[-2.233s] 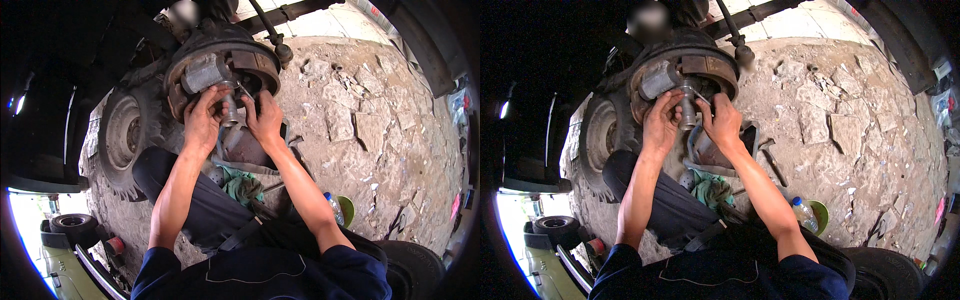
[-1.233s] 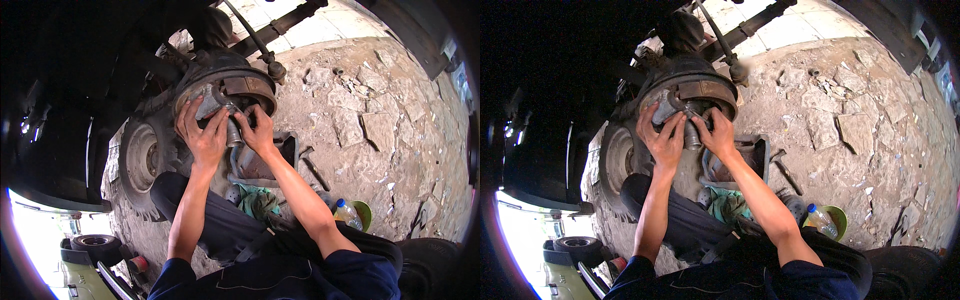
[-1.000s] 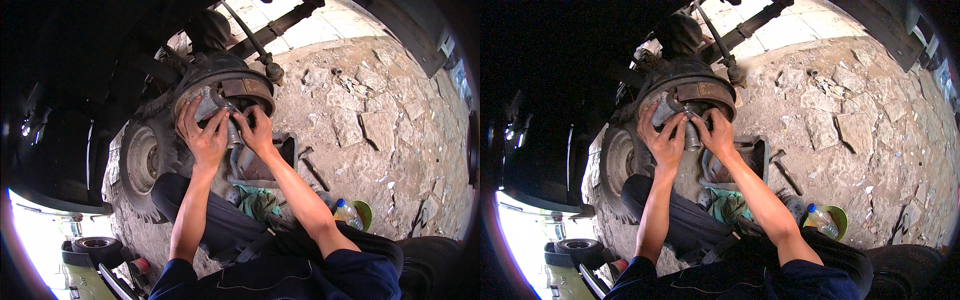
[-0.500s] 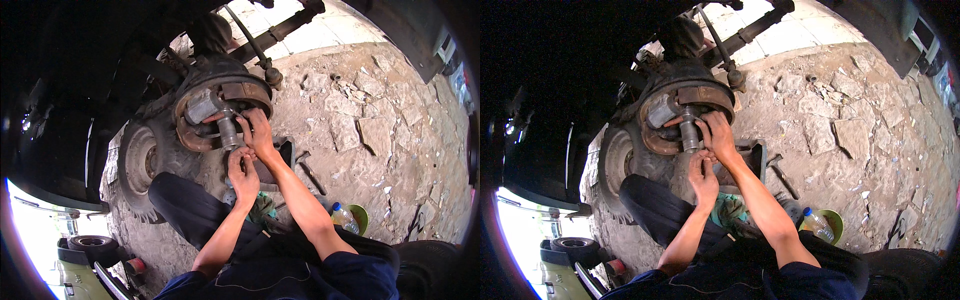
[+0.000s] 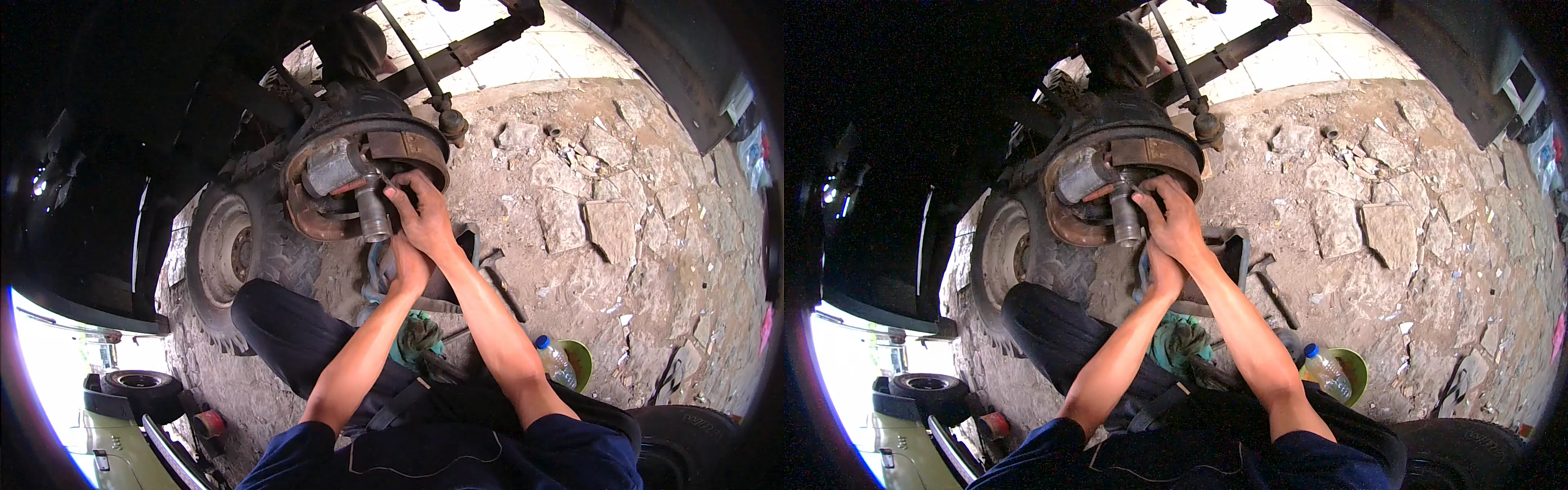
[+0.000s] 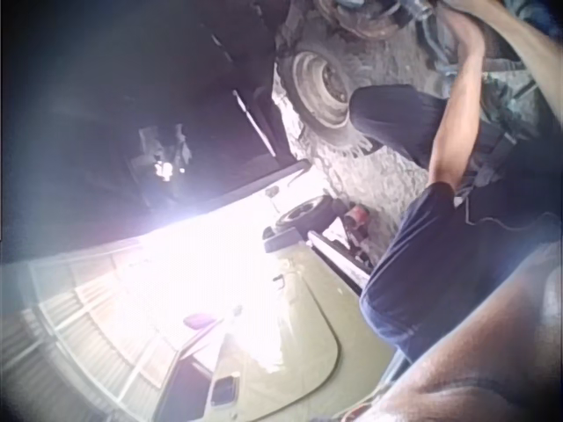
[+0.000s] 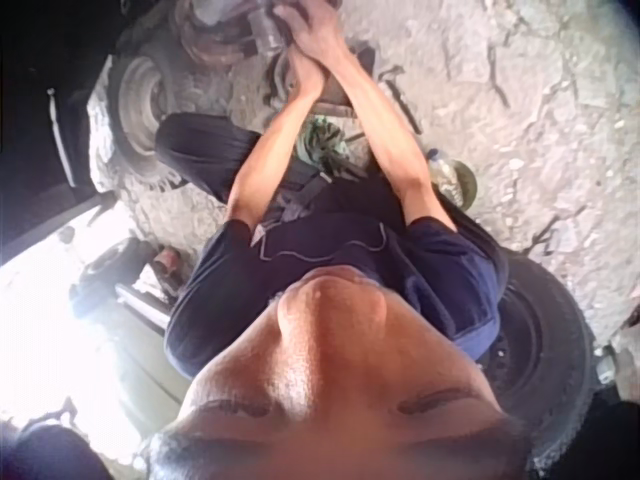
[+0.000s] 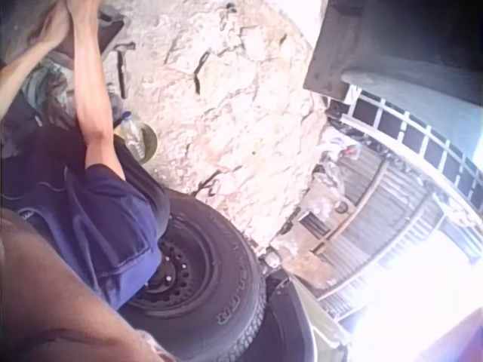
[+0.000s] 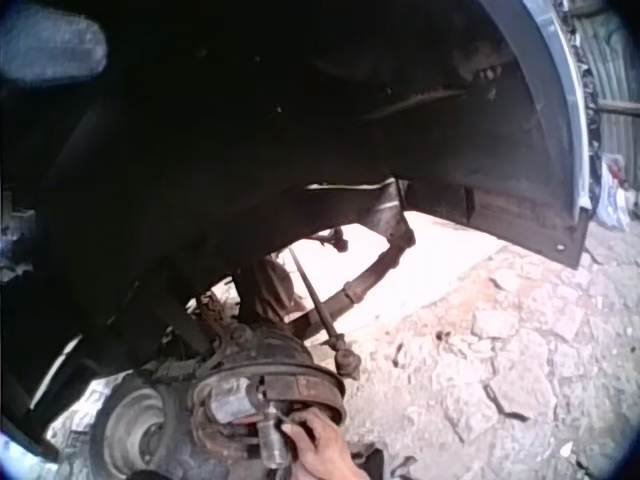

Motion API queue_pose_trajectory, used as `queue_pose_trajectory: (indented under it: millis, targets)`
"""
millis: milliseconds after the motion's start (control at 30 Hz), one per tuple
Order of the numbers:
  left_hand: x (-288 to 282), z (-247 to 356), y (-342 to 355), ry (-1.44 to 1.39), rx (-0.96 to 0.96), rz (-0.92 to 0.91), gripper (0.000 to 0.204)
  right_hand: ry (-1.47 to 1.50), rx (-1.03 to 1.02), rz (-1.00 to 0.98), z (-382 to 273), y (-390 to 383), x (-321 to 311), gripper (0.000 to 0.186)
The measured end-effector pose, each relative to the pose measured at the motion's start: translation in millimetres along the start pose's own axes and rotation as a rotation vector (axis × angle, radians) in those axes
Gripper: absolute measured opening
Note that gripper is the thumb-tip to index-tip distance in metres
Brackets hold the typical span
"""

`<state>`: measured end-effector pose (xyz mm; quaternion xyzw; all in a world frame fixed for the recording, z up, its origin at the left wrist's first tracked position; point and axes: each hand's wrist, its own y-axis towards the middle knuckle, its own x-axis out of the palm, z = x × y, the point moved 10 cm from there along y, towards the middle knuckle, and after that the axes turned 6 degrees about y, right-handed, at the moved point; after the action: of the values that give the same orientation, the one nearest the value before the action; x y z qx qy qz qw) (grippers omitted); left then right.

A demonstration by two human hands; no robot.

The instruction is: The person works on a drum brake assembly of a vehicle, handling springs and components with their hands and using a tool to adjust the mechanism.

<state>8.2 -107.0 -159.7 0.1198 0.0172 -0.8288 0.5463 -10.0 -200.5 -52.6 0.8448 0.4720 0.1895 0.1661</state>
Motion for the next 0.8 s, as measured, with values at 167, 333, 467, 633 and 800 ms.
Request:
queue_pose_trajectory:
  millis: [167,333,467,633,800]
  targets:
    - [6.4,-9.1,9.7,-0.350,-0.206,-0.091,0.058,-0.192,-0.143,0.082,-8.0,-0.5,-4.3,0.024]
    - [10.6,-13.3,19.3,-0.520,-0.252,-0.211,0.055,-0.704,-0.413,0.324,-43.1,-16.9,-19.0,0.044]
    - [8.7,-1.2,24.5,-0.036,-0.042,-0.391,0.058,-0.685,-0.336,0.269,-51.3,-0.9,-22.3,0.094]
    - [-3.8,-2.7,24.9,1.010,0.629,-0.173,0.080,-0.677,-0.220,0.165,-36.3,14.5,-20.8,0.108]
    - [-4.2,44.0,27.0,0.658,0.528,-0.046,0.078,-0.493,-0.146,0.226,-28.2,23.4,-40.2,0.107]
